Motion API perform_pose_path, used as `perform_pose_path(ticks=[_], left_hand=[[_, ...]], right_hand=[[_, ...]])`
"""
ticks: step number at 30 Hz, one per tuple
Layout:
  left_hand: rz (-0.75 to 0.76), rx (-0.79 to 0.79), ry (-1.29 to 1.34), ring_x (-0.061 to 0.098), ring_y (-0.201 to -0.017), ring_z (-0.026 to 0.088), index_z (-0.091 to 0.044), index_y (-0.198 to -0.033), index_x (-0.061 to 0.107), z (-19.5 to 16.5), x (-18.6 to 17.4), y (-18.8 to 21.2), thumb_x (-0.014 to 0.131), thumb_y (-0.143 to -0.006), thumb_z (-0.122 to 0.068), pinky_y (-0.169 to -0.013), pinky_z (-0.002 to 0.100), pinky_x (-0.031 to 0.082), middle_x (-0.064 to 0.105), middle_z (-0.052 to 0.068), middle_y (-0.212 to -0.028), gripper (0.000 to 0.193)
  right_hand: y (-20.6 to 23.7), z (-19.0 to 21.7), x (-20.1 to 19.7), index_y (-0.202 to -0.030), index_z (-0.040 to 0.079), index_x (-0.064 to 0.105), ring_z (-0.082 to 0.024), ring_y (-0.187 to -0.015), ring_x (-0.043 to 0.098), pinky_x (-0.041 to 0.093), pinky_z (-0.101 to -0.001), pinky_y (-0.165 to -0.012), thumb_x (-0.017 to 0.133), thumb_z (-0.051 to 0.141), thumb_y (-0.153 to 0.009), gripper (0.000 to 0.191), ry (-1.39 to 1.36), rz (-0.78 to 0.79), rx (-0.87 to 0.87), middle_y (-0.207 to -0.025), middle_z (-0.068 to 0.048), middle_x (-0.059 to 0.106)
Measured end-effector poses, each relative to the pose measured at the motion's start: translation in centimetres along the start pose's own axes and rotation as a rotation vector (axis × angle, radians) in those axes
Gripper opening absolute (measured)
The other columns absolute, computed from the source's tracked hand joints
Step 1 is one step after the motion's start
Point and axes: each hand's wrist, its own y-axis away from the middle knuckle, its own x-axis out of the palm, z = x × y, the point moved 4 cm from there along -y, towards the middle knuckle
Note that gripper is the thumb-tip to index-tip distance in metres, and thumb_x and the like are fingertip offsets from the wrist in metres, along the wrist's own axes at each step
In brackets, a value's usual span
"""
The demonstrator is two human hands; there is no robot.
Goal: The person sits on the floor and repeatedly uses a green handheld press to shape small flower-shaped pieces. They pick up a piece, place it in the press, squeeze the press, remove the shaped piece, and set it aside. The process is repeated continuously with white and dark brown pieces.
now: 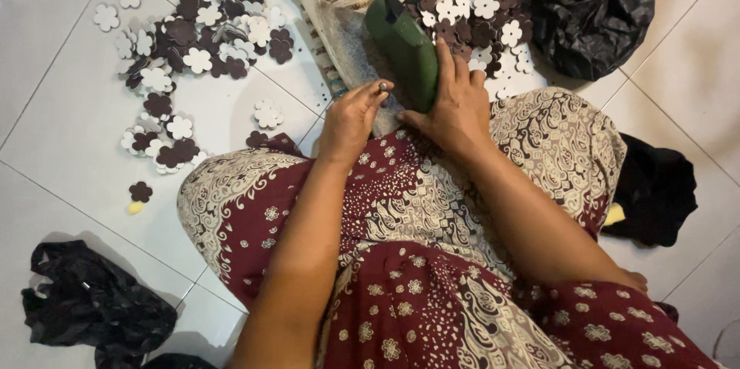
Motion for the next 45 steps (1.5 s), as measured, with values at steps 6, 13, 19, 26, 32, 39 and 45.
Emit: perform_pose_path(ticks=[6, 13, 19, 26, 32, 39, 45], left_hand=[[-0.085, 0.055, -0.032, 0.075, -0.094, 0.031, -0.011, -0.116, 0.074, 0.4, 0.6, 0.1, 0.070, -0.098, -0.014, -0.079, 0.040, 0.061, 0.076, 0.014, -0.109, 0.019], [-0.028, -0.015, -0.012, 0.075, -0.105, 0.027, -0.016, -0.119, 0.074, 2.9, 2.8, 0.7, 0.061, -0.108, -0.015, -0.088, 0.034, 0.060, 0.071, 0.014, -0.123, 0.017], [-0.054, 0.013, -0.086, 0.077, -0.094, 0.025, -0.014, -0.115, 0.075, 3.3, 3.5, 0.2, 0.063, -0.101, -0.022, -0.082, 0.034, 0.063, 0.075, 0.012, -0.118, 0.021], [-0.059, 0.079, -0.047, 0.071, -0.088, 0.040, -0.009, -0.113, 0.077, 2.0, 1.8, 0.5, 0.068, -0.092, -0.004, -0.071, 0.046, 0.057, 0.075, 0.019, -0.104, 0.024], [-0.073, 0.050, 0.100, 0.072, -0.094, 0.038, -0.006, -0.108, 0.073, 2.2, 1.4, 0.5, 0.070, -0.089, -0.005, -0.080, 0.044, 0.058, 0.074, 0.019, -0.106, 0.019], [-0.110, 0.091, 0.026, 0.074, -0.084, 0.035, -0.008, -0.111, 0.075, 2.9, 2.0, 0.8, 0.070, -0.090, -0.004, -0.070, 0.042, 0.059, 0.075, 0.017, -0.097, 0.023], [-0.021, -0.053, -0.098, 0.074, -0.064, 0.019, -0.018, -0.123, 0.073, 3.9, 3.6, 0.2, 0.068, -0.100, -0.022, -0.056, 0.032, 0.062, 0.078, 0.009, -0.096, 0.024]], right_hand=[[0.6, 0.3, -1.3, -0.155, 0.008, 0.032, -0.048, -0.127, 0.046, 0.042, -0.0527, -0.107, 0.092, 0.030, -0.068, 0.108, -0.122, -0.118, -0.104, -0.141, -0.030, 0.044], [7.3, 1.3, -8.0, -0.152, 0.001, 0.033, -0.042, -0.149, 0.042, 0.036, -0.0538, -0.127, 0.077, 0.017, -0.080, 0.085, -0.535, -0.304, -0.533, -0.155, -0.026, 0.043], [9.1, 0.3, -7.2, -0.126, 0.010, 0.055, -0.026, -0.111, 0.061, 0.051, -0.0407, -0.109, 0.073, 0.026, -0.095, 0.039, -0.155, -0.197, -0.700, -0.108, -0.008, 0.063], [6.1, 1.0, -3.7, -0.150, 0.002, 0.032, -0.041, -0.115, 0.051, 0.043, -0.0530, -0.100, 0.082, 0.032, -0.070, 0.099, -0.032, 0.028, -0.179, -0.130, -0.027, 0.051], [6.7, 2.9, -4.4, -0.152, 0.005, 0.030, -0.042, -0.122, 0.051, 0.042, -0.0524, -0.107, 0.082, 0.031, -0.073, 0.098, -0.189, 0.010, -0.210, -0.132, -0.025, 0.052], [6.5, 2.9, -4.5, -0.154, 0.007, 0.028, -0.038, -0.120, 0.053, 0.046, -0.0516, -0.105, 0.082, 0.032, -0.075, 0.100, -0.193, 0.105, -0.100, -0.132, -0.024, 0.051], [10.1, 1.3, -8.8, -0.149, 0.004, 0.031, -0.031, -0.116, 0.061, 0.056, -0.0431, -0.098, 0.081, 0.029, -0.084, 0.086, -0.579, -0.092, -0.299, -0.130, -0.020, 0.055]])
